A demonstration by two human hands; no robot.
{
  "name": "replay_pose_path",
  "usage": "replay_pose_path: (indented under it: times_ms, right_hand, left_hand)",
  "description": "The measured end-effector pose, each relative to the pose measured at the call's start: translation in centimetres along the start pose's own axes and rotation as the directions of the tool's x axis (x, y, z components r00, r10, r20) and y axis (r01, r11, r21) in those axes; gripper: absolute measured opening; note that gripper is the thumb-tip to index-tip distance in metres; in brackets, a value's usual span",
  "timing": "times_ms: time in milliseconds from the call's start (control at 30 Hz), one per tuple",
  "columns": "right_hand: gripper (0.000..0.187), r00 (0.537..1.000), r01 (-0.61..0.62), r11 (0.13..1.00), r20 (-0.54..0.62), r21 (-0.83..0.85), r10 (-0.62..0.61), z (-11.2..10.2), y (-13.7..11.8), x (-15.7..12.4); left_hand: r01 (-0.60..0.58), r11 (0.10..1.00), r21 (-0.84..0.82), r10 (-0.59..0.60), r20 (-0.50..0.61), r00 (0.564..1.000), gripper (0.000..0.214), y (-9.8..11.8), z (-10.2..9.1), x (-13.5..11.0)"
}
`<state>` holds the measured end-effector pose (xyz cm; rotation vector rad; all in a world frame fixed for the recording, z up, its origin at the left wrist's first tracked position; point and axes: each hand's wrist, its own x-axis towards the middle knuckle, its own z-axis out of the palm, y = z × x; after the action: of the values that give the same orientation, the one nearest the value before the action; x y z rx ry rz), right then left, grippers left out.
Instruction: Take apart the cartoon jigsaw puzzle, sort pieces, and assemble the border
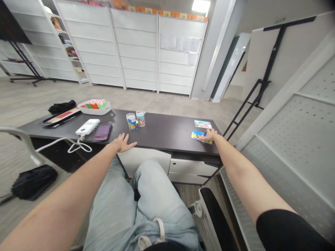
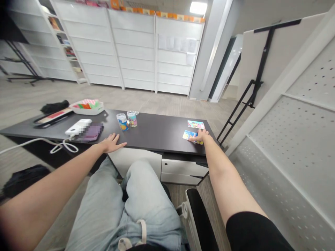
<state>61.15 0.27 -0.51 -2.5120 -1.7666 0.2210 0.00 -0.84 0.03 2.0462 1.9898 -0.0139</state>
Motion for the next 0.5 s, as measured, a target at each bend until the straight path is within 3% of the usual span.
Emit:
replay_pose_path:
  times_ms: [100,233,500]
  right_hand:
    - [0.120,0.993,-0.022,1.000,0.118,0.001,0.022,0.0,-0.4,0.5]
    - [0.125,0.989,-0.003,1.000,0.151,0.005,0.002,0.3,-0.8,0.7]
    - [0.101,0.987,0.093,0.995,0.130,0.029,-0.096,1.1,-2.6,-0.3]
  left_hand:
    - [0.012,1.000,-0.008,-0.012,0.004,1.000,0.153,0.2,-0.1,-0.4]
    - [0.035,0.999,-0.010,-0.035,0.018,0.999,0.157,0.5,-0.1,-0.7]
    - [0.101,0.995,0.017,-0.102,0.019,0.995,0.151,1.8,-0.1,-0.6]
